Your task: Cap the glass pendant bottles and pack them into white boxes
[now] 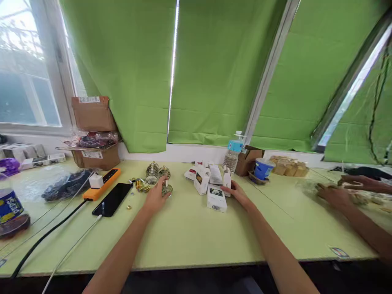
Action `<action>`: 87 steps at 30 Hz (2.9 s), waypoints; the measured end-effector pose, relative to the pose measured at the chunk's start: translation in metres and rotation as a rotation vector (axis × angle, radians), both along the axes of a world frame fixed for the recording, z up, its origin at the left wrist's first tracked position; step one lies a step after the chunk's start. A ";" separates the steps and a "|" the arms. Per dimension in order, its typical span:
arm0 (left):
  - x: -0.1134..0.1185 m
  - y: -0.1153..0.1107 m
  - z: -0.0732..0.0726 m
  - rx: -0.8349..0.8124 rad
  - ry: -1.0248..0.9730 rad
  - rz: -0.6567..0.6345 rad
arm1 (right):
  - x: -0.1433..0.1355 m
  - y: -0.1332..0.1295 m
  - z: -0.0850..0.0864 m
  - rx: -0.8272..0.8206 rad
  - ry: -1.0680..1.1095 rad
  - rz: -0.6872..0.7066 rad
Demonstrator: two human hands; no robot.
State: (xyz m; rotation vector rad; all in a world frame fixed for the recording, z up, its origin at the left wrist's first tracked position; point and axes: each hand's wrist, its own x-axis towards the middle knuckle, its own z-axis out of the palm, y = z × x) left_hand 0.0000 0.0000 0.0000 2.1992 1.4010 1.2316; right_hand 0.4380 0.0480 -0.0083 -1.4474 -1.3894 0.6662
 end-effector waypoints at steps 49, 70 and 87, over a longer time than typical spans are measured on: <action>-0.002 -0.009 0.011 -0.032 -0.056 -0.045 | -0.025 -0.027 0.012 0.322 0.189 -0.182; -0.005 0.000 -0.001 -0.100 0.030 0.041 | -0.035 -0.044 0.022 0.630 -0.235 -0.343; -0.005 0.004 -0.003 -0.109 0.042 0.037 | -0.033 -0.043 0.025 0.677 -0.538 -0.276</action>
